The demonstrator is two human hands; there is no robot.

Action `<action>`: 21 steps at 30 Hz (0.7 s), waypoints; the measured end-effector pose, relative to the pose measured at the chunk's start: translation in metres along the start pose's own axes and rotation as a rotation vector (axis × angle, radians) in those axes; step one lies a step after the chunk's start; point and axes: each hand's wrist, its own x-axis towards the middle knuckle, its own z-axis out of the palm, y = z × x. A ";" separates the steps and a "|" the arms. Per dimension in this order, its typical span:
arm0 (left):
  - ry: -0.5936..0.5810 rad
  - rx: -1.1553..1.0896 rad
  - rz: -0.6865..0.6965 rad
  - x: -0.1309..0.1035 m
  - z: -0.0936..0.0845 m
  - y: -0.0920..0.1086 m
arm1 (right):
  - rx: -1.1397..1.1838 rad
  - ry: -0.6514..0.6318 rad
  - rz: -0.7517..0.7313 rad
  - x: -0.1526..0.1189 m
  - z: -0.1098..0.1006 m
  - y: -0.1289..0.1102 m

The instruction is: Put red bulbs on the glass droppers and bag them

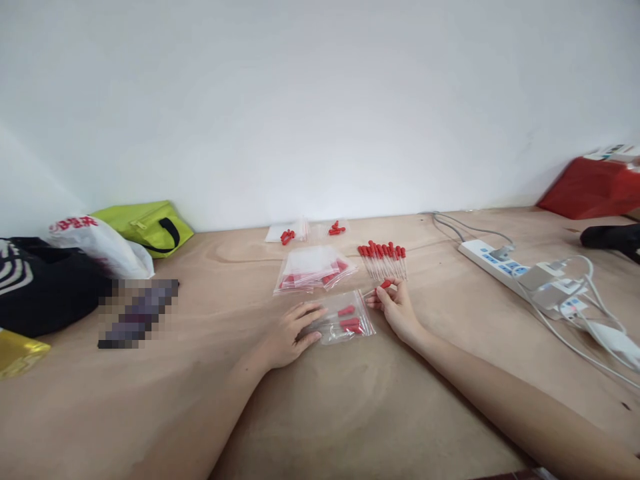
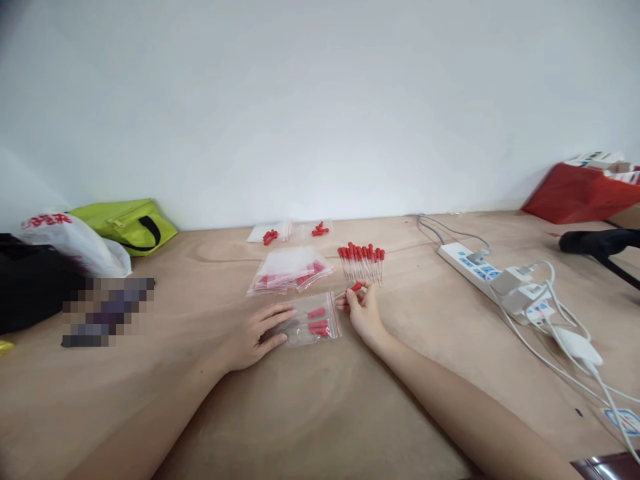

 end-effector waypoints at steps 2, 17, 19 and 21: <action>-0.005 0.005 -0.009 0.000 -0.001 0.001 | 0.005 -0.005 0.018 0.001 0.001 0.001; 0.007 -0.001 -0.009 0.001 0.001 -0.001 | -0.569 -0.342 -0.032 0.001 -0.002 0.009; 0.005 -0.002 -0.001 0.001 0.001 -0.001 | -0.636 -0.382 -0.131 0.003 -0.003 0.007; 0.004 -0.005 0.007 0.001 0.000 -0.001 | -0.701 -0.406 -0.184 0.005 -0.004 0.003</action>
